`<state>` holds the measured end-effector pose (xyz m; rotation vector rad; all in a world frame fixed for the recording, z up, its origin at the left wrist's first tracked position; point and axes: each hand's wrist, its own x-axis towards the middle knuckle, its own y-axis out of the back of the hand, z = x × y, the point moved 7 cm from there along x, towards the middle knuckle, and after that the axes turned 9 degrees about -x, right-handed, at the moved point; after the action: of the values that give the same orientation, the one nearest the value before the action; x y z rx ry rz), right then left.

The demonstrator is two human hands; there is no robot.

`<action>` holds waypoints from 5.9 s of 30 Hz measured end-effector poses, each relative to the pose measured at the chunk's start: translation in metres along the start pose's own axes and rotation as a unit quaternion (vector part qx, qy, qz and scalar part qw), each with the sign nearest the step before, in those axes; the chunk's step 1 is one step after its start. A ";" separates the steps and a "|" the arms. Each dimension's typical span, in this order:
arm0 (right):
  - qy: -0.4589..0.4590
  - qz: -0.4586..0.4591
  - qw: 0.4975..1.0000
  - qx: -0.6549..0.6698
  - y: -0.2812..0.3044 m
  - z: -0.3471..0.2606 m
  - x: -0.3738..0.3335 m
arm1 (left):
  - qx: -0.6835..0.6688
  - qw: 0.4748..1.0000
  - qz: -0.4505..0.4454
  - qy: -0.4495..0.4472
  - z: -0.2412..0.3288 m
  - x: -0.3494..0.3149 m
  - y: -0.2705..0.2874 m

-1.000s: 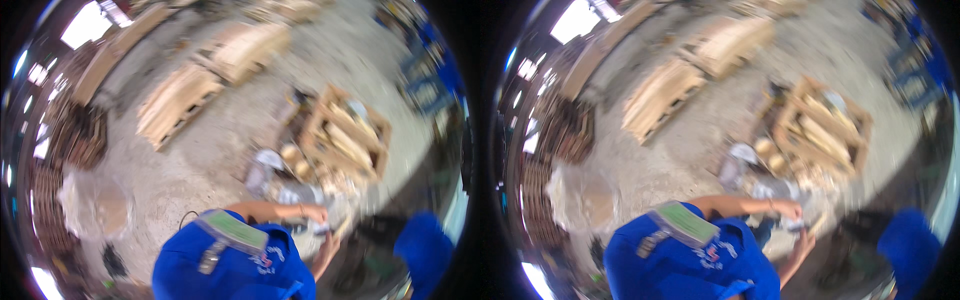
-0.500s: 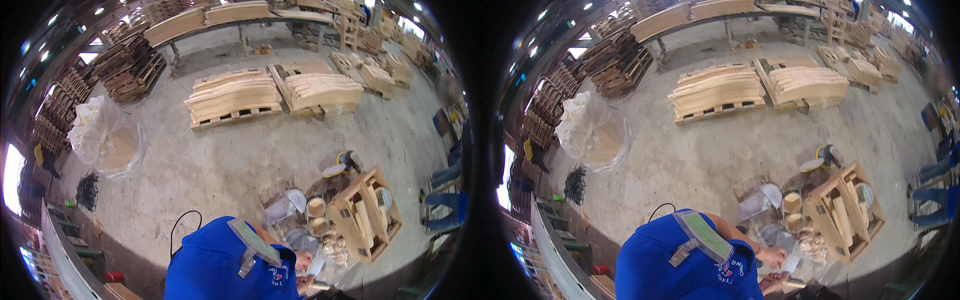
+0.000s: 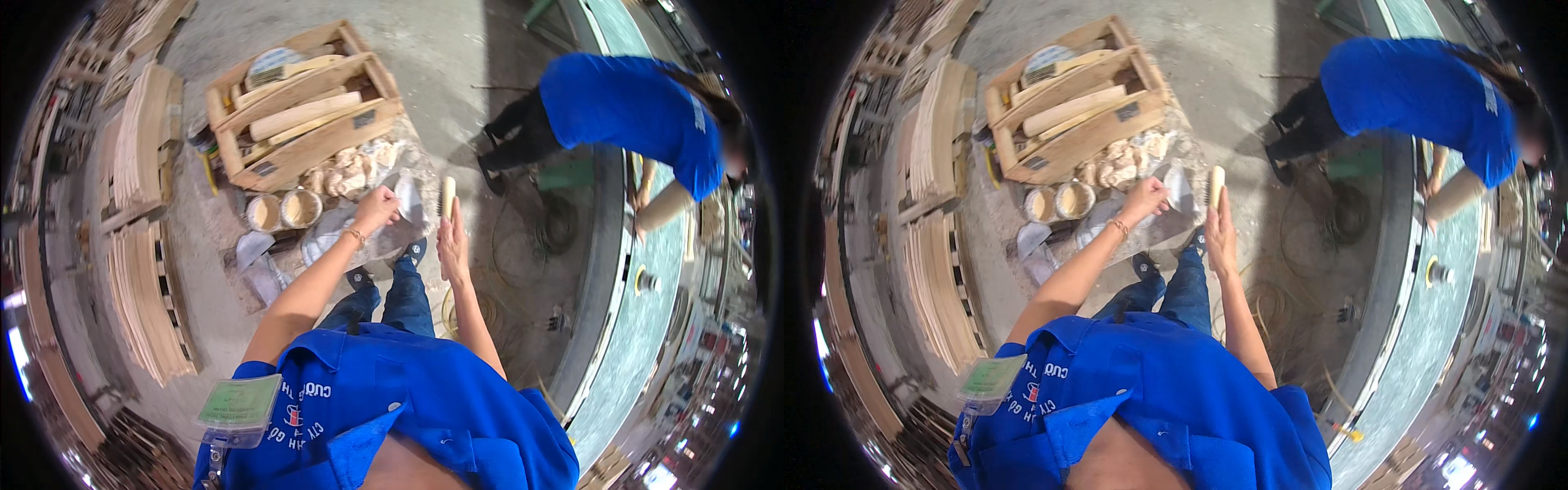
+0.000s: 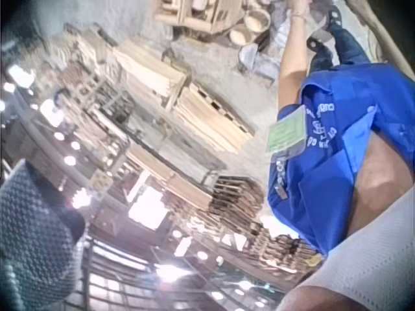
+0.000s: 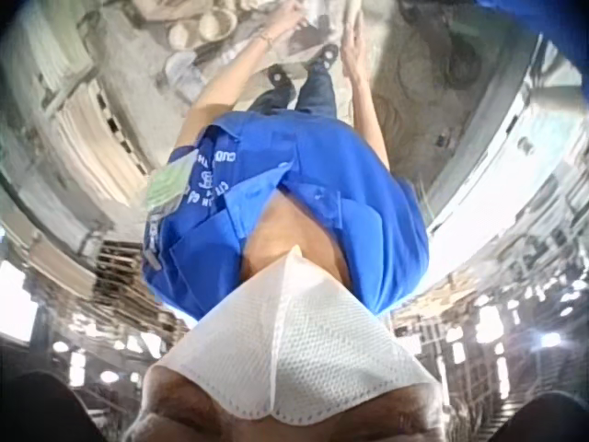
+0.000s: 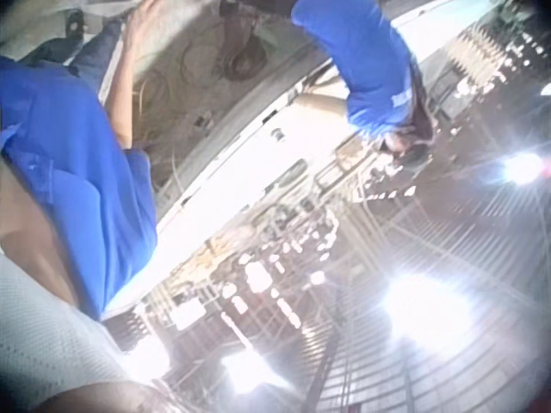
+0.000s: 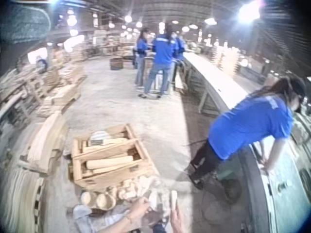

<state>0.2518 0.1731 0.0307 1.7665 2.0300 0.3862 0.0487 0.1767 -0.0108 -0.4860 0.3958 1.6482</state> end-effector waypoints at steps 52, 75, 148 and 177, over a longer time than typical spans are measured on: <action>0.088 -0.144 0.905 -0.390 -0.046 -0.006 -0.052 | 0.308 0.950 -0.044 -0.028 0.001 0.030 0.014; 0.085 -0.087 0.921 -0.371 -0.037 -0.004 -0.056 | 0.298 0.952 -0.058 -0.044 0.009 0.027 0.009; 0.089 -0.094 0.914 -0.384 -0.041 0.000 -0.063 | 0.277 0.960 0.004 -0.041 -0.011 0.007 0.004; 0.154 -0.018 0.915 -0.373 -0.059 -0.023 0.013 | 0.344 0.930 -0.016 -0.130 0.011 0.008 -0.012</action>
<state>0.1876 0.1783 0.0214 1.2321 1.7349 1.2986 0.0586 0.1909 -0.0057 0.2491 0.7210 1.4020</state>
